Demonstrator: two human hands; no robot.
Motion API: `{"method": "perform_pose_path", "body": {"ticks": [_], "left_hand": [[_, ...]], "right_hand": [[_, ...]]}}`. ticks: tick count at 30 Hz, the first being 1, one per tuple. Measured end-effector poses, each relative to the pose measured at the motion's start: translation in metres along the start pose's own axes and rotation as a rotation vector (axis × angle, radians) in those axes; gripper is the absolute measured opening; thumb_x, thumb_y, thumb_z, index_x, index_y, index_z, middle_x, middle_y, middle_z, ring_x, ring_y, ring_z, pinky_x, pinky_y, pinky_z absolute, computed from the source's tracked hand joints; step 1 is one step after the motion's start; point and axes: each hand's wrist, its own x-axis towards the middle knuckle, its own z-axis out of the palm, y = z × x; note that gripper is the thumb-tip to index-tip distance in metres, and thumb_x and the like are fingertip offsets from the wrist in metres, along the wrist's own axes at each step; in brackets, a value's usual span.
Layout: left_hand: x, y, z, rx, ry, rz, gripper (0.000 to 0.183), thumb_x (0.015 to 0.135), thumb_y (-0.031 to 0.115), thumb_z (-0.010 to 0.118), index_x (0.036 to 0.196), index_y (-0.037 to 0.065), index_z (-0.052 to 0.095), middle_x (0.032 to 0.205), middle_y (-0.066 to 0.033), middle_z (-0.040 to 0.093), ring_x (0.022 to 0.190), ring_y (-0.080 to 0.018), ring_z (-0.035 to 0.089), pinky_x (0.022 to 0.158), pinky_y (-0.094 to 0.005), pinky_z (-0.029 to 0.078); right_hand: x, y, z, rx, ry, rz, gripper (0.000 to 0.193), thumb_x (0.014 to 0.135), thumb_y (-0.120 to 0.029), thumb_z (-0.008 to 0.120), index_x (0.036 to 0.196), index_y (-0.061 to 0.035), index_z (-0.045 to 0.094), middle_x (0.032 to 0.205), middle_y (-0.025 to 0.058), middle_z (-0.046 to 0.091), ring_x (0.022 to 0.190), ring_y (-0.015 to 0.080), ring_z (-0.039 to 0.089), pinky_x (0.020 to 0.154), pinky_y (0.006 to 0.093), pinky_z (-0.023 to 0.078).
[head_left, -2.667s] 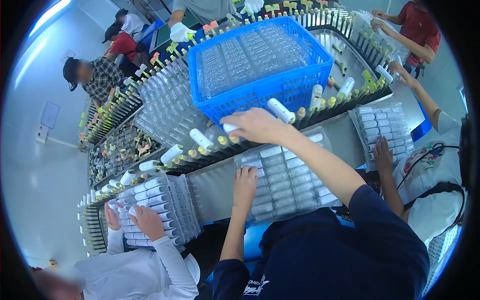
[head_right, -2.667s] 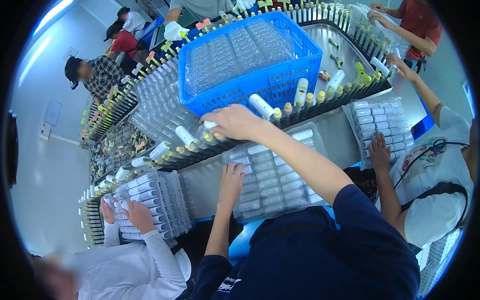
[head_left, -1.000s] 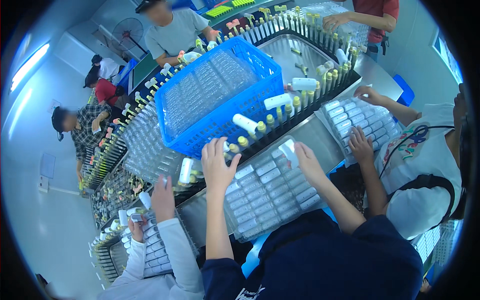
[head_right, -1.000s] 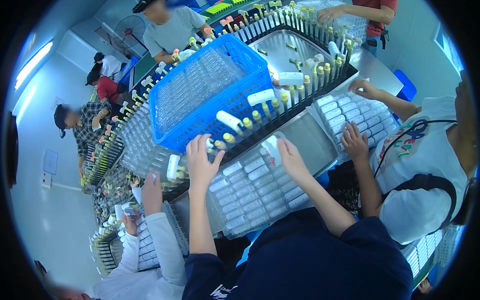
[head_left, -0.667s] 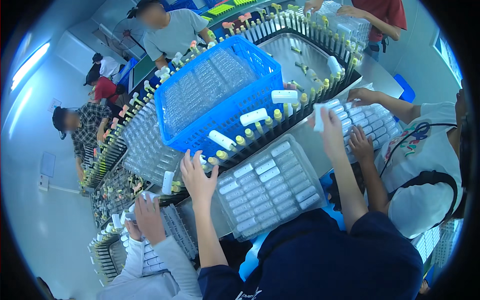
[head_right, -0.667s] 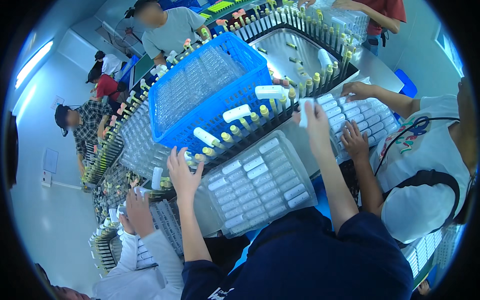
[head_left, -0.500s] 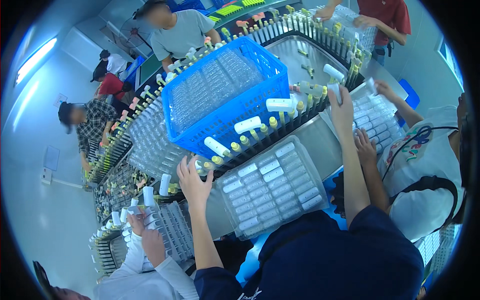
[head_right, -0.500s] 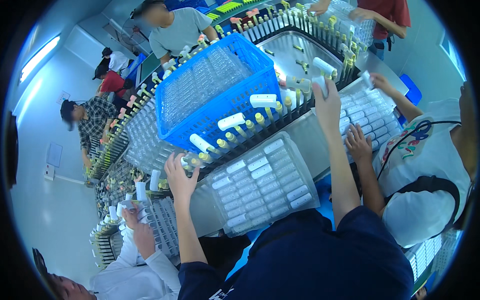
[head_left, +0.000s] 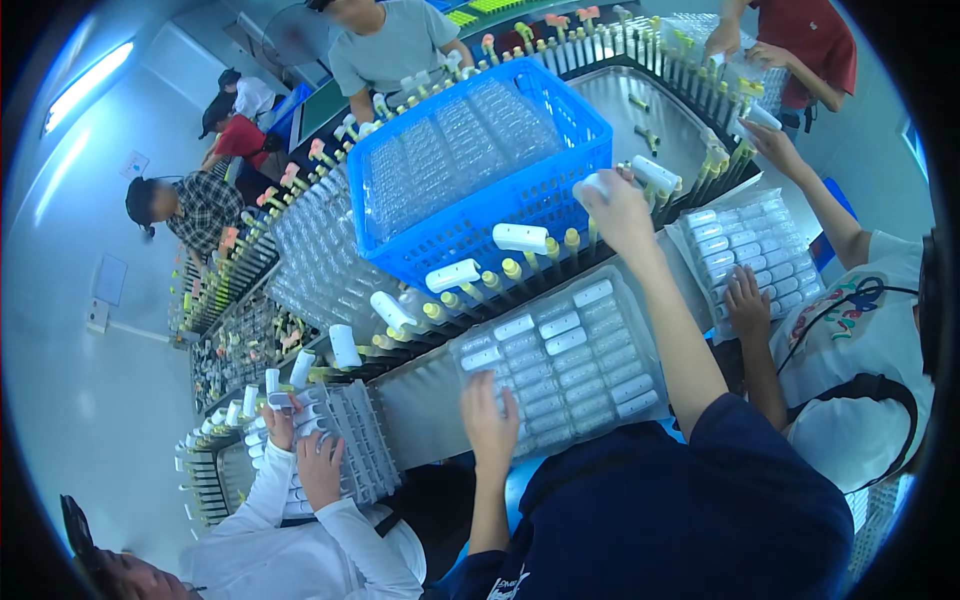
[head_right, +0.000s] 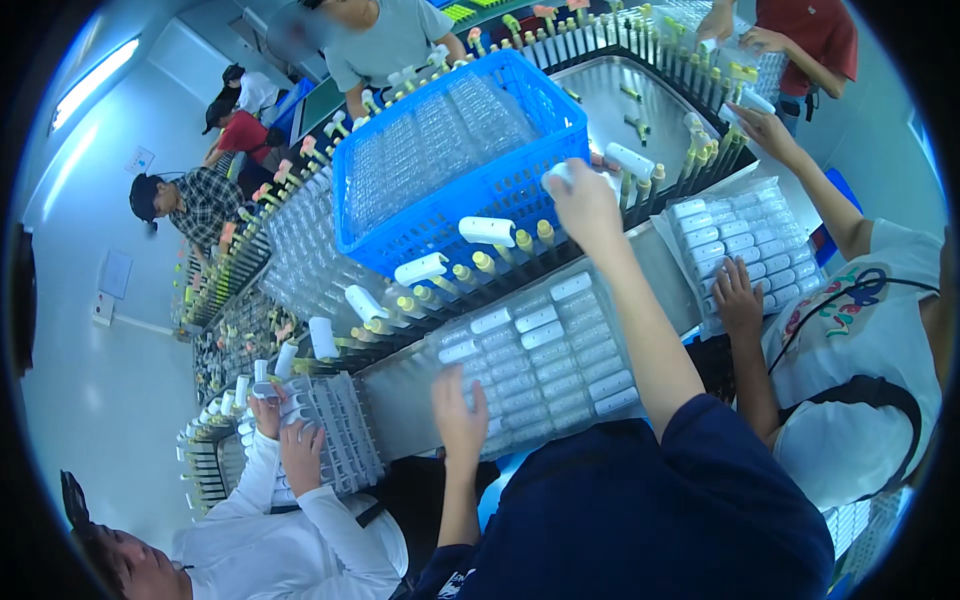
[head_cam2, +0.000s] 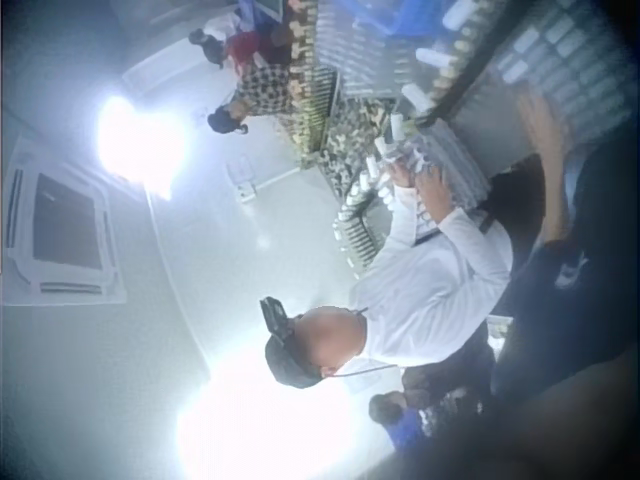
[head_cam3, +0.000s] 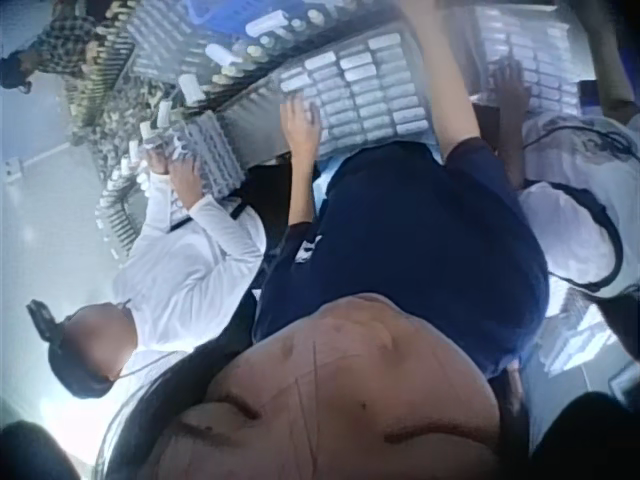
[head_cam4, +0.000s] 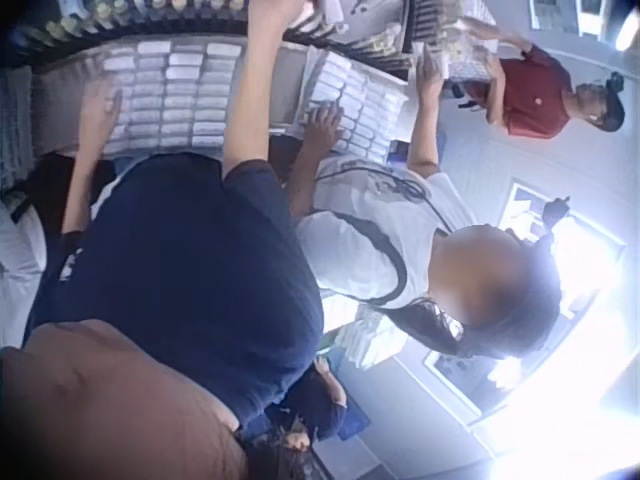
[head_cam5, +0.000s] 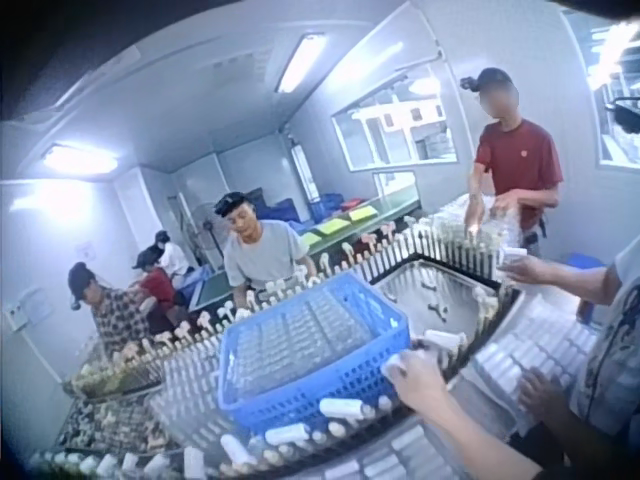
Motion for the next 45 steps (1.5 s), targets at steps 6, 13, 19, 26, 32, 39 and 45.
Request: {"method": "perform_pose_path", "body": {"ticks": [6,13,19,26,32,39,45], "left_hand": [[0.014,-0.002,0.018,-0.047,-0.103,-0.021,0.039,0.097,0.008,0.070,0.134,-0.002,0.063,0.134,-0.0241,0.065,0.127,-0.0446,0.061,0.110,-0.0531,0.049],[0.057,-0.053,0.049,0.099,-0.211,0.030,0.034,0.100,0.009,0.068,0.133,0.001,0.068,0.130,-0.0206,0.068,0.124,-0.0418,0.062,0.107,-0.0522,0.050],[0.084,-0.053,0.064,0.135,-0.277,0.121,0.034,0.101,0.015,0.070,0.133,0.006,0.072,0.130,-0.0137,0.069,0.123,-0.0363,0.063,0.107,-0.0508,0.050],[0.106,-0.050,0.093,0.076,-0.452,0.107,0.034,0.101,0.015,0.070,0.133,0.005,0.071,0.126,-0.0122,0.072,0.121,-0.0360,0.064,0.104,-0.0499,0.051],[0.091,-0.017,0.051,0.121,-0.165,0.275,0.039,0.102,0.012,0.071,0.138,-0.001,0.061,0.125,-0.0216,0.068,0.119,-0.0401,0.065,0.103,-0.0563,0.051],[0.127,0.086,-0.007,-0.284,-0.032,0.073,0.036,0.108,0.010,0.064,0.141,-0.003,0.058,0.122,-0.0268,0.066,0.109,-0.0447,0.068,0.089,-0.0507,0.056],[0.149,0.128,0.010,-0.736,-0.057,-0.152,0.032,0.114,0.014,0.058,0.139,-0.006,0.057,0.117,-0.0234,0.075,0.100,-0.0294,0.074,0.087,-0.0425,0.058]], "right_hand": [[-0.033,-0.054,0.053,-0.417,-0.208,-0.130,0.050,0.099,-0.020,0.074,0.140,0.0031,0.055,0.124,0.0192,0.073,0.093,0.0383,0.078,0.077,0.0390,0.065],[-0.081,-0.064,0.036,0.042,-0.064,-0.678,0.056,0.095,-0.004,0.071,0.148,0.0017,0.056,0.143,0.0199,0.064,0.132,0.0395,0.064,0.109,0.0501,0.053],[-0.184,0.003,0.009,-0.046,-0.466,-0.398,0.031,0.091,-0.008,0.073,0.122,-0.0074,0.073,0.124,0.0106,0.071,0.117,0.0343,0.066,0.106,0.0512,0.050],[-0.203,0.049,0.029,-0.295,-0.648,-0.375,0.033,0.091,-0.013,0.072,0.124,-0.0111,0.073,0.124,0.0101,0.067,0.119,0.0317,0.066,0.110,0.0537,0.047],[-0.206,0.055,0.033,-0.348,-0.607,-0.429,0.035,0.095,-0.012,0.070,0.129,-0.0073,0.064,0.128,0.0123,0.065,0.121,0.0344,0.066,0.110,0.0603,0.046],[-0.199,0.030,-0.009,0.101,-0.500,-0.188,0.030,0.105,-0.013,0.065,0.132,-0.0008,0.058,0.125,0.0236,0.070,0.121,0.0441,0.066,0.108,0.0612,0.046],[-0.180,0.007,-0.062,0.242,-0.486,-0.013,0.034,0.107,-0.014,0.065,0.137,-0.0006,0.057,0.121,0.0272,0.071,0.113,0.0492,0.067,0.098,0.0553,0.052]]}}
